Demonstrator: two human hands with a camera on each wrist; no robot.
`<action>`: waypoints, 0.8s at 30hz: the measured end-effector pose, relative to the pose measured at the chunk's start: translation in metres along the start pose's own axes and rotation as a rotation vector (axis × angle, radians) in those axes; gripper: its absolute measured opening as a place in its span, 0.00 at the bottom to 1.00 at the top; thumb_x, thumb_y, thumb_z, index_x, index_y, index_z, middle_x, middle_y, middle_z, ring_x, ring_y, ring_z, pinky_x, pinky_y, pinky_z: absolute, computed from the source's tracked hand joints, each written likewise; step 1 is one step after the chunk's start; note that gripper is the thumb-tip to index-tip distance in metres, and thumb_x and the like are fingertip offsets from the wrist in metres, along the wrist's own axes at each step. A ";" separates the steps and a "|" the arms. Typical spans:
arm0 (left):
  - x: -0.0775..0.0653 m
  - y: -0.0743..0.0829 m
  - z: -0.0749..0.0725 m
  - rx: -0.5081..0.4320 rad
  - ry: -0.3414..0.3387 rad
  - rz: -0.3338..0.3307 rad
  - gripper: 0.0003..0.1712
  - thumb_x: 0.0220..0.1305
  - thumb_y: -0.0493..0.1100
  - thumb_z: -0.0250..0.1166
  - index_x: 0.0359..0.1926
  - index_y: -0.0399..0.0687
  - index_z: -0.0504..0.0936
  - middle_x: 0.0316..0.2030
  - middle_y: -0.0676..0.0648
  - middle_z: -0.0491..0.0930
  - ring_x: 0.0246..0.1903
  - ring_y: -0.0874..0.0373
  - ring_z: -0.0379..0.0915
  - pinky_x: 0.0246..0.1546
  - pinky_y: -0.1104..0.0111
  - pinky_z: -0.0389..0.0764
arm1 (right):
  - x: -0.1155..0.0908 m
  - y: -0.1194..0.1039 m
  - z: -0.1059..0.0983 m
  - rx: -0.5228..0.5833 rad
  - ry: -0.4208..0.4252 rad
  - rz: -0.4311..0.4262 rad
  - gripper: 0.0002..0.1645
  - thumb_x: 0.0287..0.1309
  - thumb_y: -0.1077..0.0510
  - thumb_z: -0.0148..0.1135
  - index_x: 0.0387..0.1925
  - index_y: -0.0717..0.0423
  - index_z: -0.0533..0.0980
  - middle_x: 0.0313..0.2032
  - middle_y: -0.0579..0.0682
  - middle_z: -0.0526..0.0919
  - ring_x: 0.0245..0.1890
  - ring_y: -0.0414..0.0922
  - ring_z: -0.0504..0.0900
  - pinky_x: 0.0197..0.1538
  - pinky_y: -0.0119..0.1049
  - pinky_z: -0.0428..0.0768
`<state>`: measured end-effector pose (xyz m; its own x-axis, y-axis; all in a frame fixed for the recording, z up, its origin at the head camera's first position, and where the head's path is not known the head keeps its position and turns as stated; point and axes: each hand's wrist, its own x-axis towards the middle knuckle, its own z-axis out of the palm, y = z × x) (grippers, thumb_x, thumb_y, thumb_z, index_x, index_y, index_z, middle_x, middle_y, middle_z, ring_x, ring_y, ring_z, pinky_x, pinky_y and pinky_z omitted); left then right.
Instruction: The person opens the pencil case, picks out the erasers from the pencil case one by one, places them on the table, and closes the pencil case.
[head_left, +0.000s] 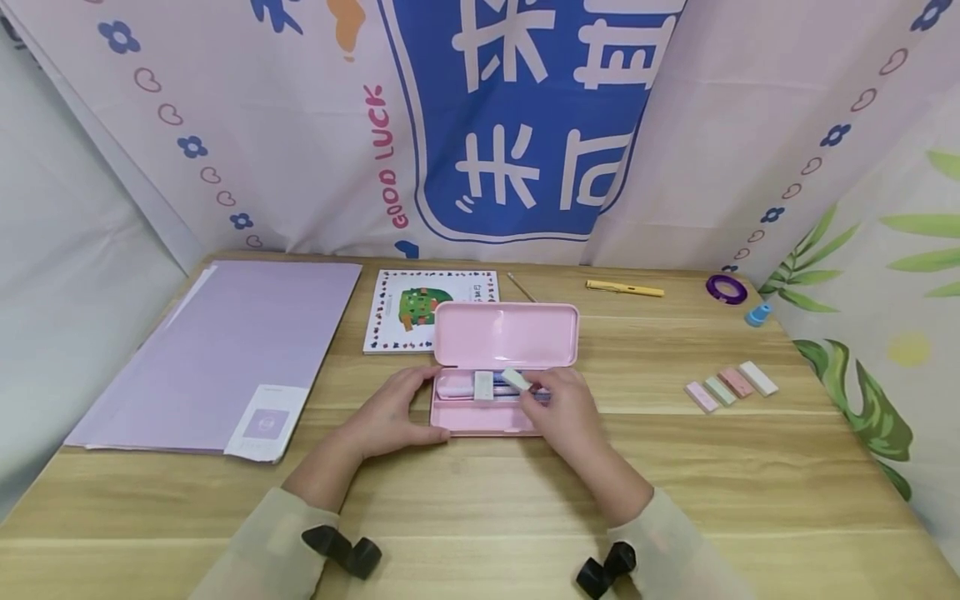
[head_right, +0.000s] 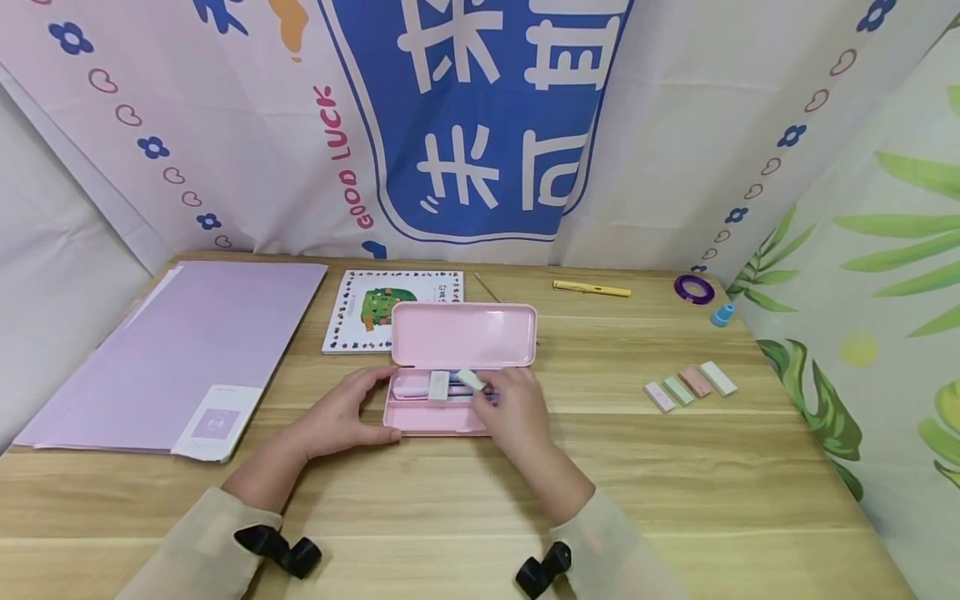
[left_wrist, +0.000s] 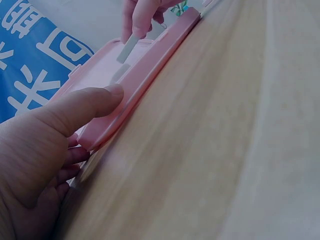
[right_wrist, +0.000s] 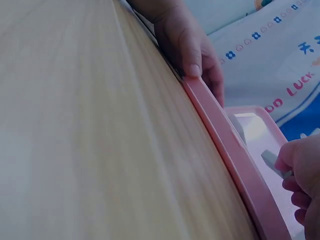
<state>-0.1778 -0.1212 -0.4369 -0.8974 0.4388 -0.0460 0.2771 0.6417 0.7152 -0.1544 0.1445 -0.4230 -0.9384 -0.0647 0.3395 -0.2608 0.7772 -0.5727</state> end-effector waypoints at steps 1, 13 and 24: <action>0.000 0.000 0.000 -0.001 0.000 0.001 0.58 0.45 0.62 0.76 0.72 0.45 0.61 0.71 0.39 0.62 0.72 0.41 0.55 0.72 0.45 0.60 | 0.000 0.003 -0.003 0.013 0.010 0.005 0.16 0.49 0.61 0.68 0.43 0.59 0.85 0.35 0.52 0.86 0.42 0.52 0.78 0.48 0.46 0.77; 0.001 -0.001 0.001 -0.003 0.002 -0.004 0.58 0.45 0.62 0.76 0.72 0.44 0.61 0.71 0.39 0.61 0.72 0.41 0.55 0.72 0.45 0.59 | -0.020 0.070 -0.067 -0.021 0.088 0.250 0.19 0.57 0.59 0.64 0.50 0.62 0.82 0.46 0.61 0.84 0.51 0.57 0.77 0.57 0.53 0.74; 0.001 0.000 0.001 -0.008 0.002 -0.005 0.58 0.45 0.62 0.77 0.72 0.45 0.61 0.71 0.39 0.61 0.72 0.41 0.55 0.72 0.45 0.59 | -0.043 0.116 -0.111 -0.152 0.147 0.371 0.19 0.59 0.59 0.61 0.49 0.65 0.81 0.46 0.65 0.83 0.50 0.61 0.75 0.54 0.54 0.71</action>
<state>-0.1787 -0.1204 -0.4378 -0.8993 0.4345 -0.0487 0.2698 0.6391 0.7202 -0.1190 0.3073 -0.4213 -0.9173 0.3179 0.2400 0.1352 0.8153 -0.5630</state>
